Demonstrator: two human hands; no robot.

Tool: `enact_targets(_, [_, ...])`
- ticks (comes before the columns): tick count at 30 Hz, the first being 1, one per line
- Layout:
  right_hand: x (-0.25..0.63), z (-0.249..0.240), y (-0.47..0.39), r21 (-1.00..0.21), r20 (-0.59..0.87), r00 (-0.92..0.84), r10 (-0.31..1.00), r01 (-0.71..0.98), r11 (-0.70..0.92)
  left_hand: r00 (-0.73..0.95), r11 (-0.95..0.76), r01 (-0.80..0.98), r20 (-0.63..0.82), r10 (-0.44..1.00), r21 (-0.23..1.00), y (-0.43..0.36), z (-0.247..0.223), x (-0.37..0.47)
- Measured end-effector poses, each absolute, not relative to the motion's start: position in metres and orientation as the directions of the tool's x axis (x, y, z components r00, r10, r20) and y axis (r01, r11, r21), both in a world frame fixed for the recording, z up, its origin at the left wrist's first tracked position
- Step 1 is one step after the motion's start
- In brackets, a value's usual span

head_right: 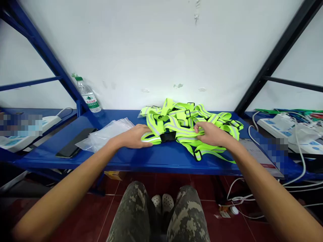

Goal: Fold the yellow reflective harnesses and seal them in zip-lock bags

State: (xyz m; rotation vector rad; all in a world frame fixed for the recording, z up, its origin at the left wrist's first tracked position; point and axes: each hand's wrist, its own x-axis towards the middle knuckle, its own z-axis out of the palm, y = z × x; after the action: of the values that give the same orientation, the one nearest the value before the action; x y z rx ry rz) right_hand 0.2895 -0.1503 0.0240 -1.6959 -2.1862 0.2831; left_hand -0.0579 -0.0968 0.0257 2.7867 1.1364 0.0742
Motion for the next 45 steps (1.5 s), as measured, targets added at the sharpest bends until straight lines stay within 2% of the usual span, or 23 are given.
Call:
enact_targets(3, [0.278,0.038,-0.152,-0.346,0.075,-0.200,0.977,0.914,0.214,0.623,-0.631,0.753,0.105,0.775,0.184,-0.099,0.019,-0.031])
enact_targets(6, [0.265,0.045,-0.151,-0.450,0.043,-0.193,0.980,0.872,0.191,0.543,-0.550,0.795,0.107,0.833,0.256,-0.090,0.009,-0.019])
enact_targets(9, [0.255,0.044,-0.147,-0.509,0.063,-0.204,0.977,0.835,0.207,0.545,-0.549,0.777,0.107,0.831,0.307,-0.077,0.002,-0.020])
enact_targets(11, [0.249,0.042,-0.144,-0.517,0.076,-0.185,0.980,0.833,0.197,0.521,-0.539,0.750,0.160,0.838,0.384,-0.069,0.000,-0.024])
enact_targets(14, [0.242,0.039,-0.142,-0.547,0.081,-0.130,0.988,0.823,0.153,0.300,-0.369,0.749,0.215,0.929,0.551,-0.058,0.001,-0.032])
enact_targets(16, [0.239,0.036,-0.142,-0.570,0.068,-0.093,0.993,0.814,0.115,0.131,-0.233,0.734,0.204,0.970,0.637,-0.049,0.004,-0.039])
enact_targets(19, [0.239,0.030,-0.141,-0.573,-0.012,-0.068,0.998,0.818,0.049,-0.032,-0.114,0.688,0.187,0.982,0.717,-0.032,0.011,-0.046])
enact_targets(22, [0.240,0.027,-0.142,-0.531,-0.091,-0.063,0.994,0.847,0.005,-0.092,-0.006,0.591,0.075,0.993,0.807,-0.022,0.016,-0.043])
enact_targets(24, [0.237,0.028,-0.142,-0.512,-0.082,-0.045,0.996,0.859,-0.003,-0.091,0.007,0.561,0.053,0.994,0.828,-0.027,0.015,-0.033])
enact_targets(26, [0.234,0.030,-0.143,-0.515,-0.047,-0.021,0.999,0.857,-0.006,-0.054,-0.104,0.632,0.178,0.983,0.768,-0.044,0.011,-0.019])
enact_targets(28, [0.230,0.031,-0.142,-0.524,-0.011,-0.009,1.000,0.852,0.002,0.142,-0.349,0.751,0.380,0.914,0.561,-0.067,0.005,-0.005])
enact_targets(29, [0.229,0.031,-0.142,-0.527,0.005,-0.010,1.000,0.850,0.011,0.292,-0.469,0.765,0.411,0.864,0.441,-0.078,0.000,0.001])
enact_targets(31, [0.228,0.030,-0.141,-0.528,0.038,-0.012,0.999,0.849,0.030,0.576,-0.661,0.700,0.332,0.747,0.271,-0.092,-0.009,0.010])
enact_targets(32, [0.229,0.029,-0.141,-0.529,0.050,-0.008,0.999,0.848,0.033,0.659,-0.709,0.668,0.263,0.705,0.225,-0.095,-0.014,0.012])
enact_targets(35, [0.238,0.027,-0.142,-0.547,0.061,0.000,0.998,0.836,0.034,0.724,-0.729,0.660,0.107,0.681,0.180,-0.090,-0.026,0.011])
enact_targets(38, [0.249,0.028,-0.146,-0.641,0.053,0.038,0.998,0.768,0.005,0.698,-0.696,0.695,0.066,0.713,0.180,-0.081,-0.033,0.007])
enact_targets(42, [0.244,0.028,-0.150,-0.894,0.061,0.183,0.981,0.447,-0.028,0.666,-0.662,0.729,0.045,0.745,0.176,-0.082,-0.033,0.009])
enact_targets(45, [0.221,0.019,-0.146,-0.970,0.131,0.286,0.949,0.233,0.063,0.641,-0.640,0.746,0.064,0.765,0.183,-0.088,-0.035,0.014])
